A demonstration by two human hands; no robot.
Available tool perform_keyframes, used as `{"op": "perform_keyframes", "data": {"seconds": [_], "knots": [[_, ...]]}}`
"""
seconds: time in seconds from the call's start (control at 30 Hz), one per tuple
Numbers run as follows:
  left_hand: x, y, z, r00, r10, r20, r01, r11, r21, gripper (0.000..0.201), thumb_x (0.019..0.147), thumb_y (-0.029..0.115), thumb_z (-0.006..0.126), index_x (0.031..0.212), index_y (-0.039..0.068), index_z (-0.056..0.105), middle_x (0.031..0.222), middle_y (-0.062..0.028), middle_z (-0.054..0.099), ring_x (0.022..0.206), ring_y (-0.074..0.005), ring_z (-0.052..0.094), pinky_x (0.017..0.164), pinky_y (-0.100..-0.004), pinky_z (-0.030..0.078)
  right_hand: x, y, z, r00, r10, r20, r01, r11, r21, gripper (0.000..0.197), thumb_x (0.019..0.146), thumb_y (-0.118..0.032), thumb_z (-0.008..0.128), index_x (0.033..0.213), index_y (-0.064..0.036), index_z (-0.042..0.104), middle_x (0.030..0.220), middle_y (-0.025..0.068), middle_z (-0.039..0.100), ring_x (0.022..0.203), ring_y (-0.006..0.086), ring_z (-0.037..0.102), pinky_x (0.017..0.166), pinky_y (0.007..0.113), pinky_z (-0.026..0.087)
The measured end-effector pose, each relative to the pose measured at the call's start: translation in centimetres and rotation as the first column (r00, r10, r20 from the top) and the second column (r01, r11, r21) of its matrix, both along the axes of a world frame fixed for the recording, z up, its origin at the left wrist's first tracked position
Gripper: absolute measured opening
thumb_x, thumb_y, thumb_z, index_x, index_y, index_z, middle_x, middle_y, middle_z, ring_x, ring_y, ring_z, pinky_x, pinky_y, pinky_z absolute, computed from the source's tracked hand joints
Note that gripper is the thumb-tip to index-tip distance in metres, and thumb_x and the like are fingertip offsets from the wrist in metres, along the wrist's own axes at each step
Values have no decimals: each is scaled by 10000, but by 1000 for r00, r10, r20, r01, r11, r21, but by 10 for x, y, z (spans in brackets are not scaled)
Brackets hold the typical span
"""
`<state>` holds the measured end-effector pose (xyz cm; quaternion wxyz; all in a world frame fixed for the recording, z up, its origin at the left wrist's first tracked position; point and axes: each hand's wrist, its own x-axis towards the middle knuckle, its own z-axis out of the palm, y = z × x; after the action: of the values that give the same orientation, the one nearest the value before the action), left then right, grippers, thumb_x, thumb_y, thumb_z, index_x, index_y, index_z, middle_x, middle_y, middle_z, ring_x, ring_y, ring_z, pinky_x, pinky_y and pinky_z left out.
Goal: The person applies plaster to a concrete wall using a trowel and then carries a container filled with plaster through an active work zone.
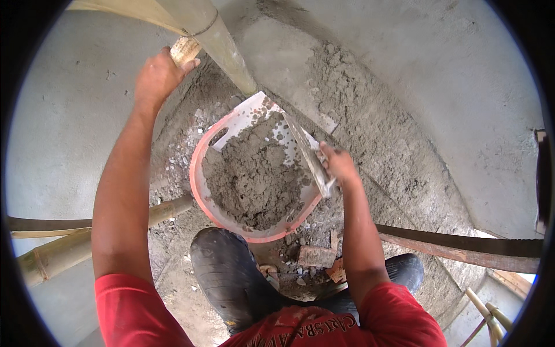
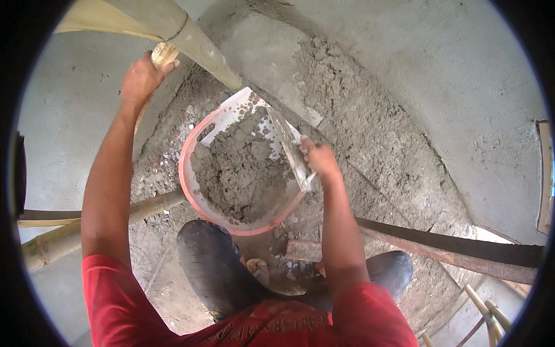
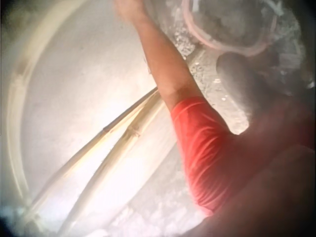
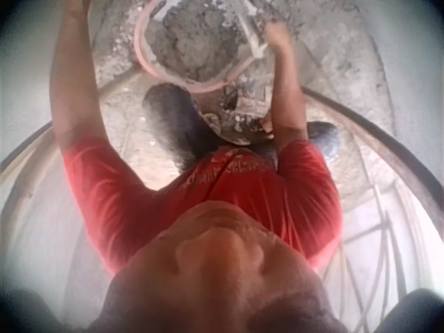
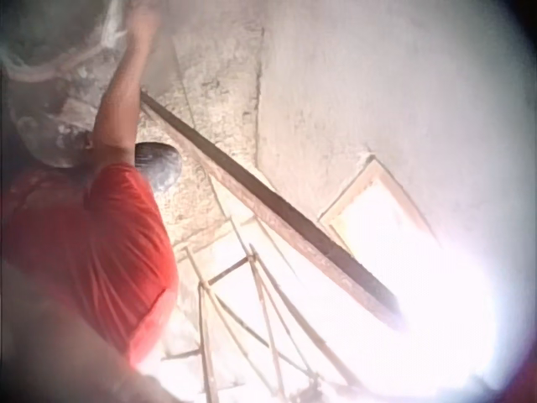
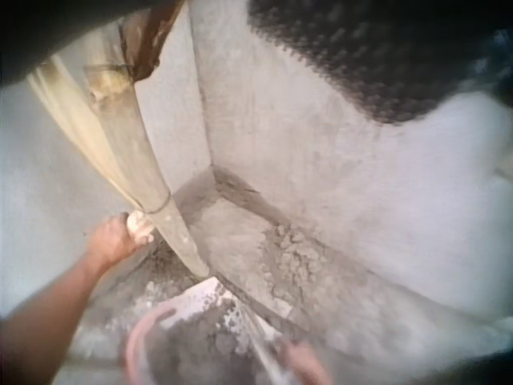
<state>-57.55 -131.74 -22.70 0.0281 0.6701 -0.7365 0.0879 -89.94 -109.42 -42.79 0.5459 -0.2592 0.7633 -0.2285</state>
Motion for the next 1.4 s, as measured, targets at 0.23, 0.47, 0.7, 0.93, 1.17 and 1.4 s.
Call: {"op": "perform_keyframes", "data": {"seconds": [0.23, 0.47, 0.7, 0.93, 1.17, 1.4], "knots": [[-5, -3, 2, 1000, 13, 7, -13, 999, 42, 773, 794, 658, 700, 1148, -26, 633, 1000, -270, 701, 999, -411, 677, 840, -503, 540, -34, -84, -47, 968, 183, 174, -186, 983, -1, 525, 920, -530, 646, 1005, -15, 702, 655, 35, 557, 540, 137, 468, 584, 300, 443], [-7, -1, 3, 1000, 7, -2, -7, 1000, 6, 764, 794, 650, 705, 1156, -20, 634, 1014, -263, 703, 1010, -416, 672, 855, -506, 534, -4, -52, -104, 977, -107, -184, 17, 899, -437, 659, 829, -639, 659, 938, 8, 723, 764, 139, 683, 742, 245, 656, 694, 407, 512], [-3, -3, 6, 1000, 0, 4, 0, 1000, 7, 758, 796, 647, 706, 1144, -22, 633, 1026, -262, 702, 1009, -418, 670, 862, -505, 532, 6, -77, -62, 963, 216, -161, -249, 943, -221, 687, 866, -649, 592, 899, 23, 729, 803, 192, 707, 793, 307, 695, 778, 433, 521], [-8, -4, -4, 998, -24, -63, 27, 998, 53, 769, 804, 659, 690, 1150, -24, 624, 1060, -263, 695, 1039, -417, 659, 867, -508, 529, 6, -103, -101, 866, 60, -496, -242, 919, -311, 654, 852, -616, 635, 978, 21, 710, 805, 146, 678, 684, 257, 616, 691, 387, 506], [3, -4, 4, 997, -54, -46, 56, 997, 59, 819, 806, 689, 656, 1188, -34, 620, 1031, -284, 693, 1010, -422, 668, 862, -509, 521, -31, 61, -25, 949, -200, -242, 156, 969, -191, 582, 894, -494, 677, 1059, 64, 704, 920, 179, 721, 800, 245, 667, 761, 368, 540], [6, -11, -5, 998, -49, -44, 48, 999, -11, 804, 803, 671, 673, 1220, -14, 617, 1074, -265, 693, 1035, -402, 668, 881, -496, 522, -39, 62, 1, 906, 221, -362, -216, 975, 55, 767, 877, -588, 607, 1160, 123, 647, 1133, 362, 638, 1130, 455, 624, 988, 442, 477]]}}
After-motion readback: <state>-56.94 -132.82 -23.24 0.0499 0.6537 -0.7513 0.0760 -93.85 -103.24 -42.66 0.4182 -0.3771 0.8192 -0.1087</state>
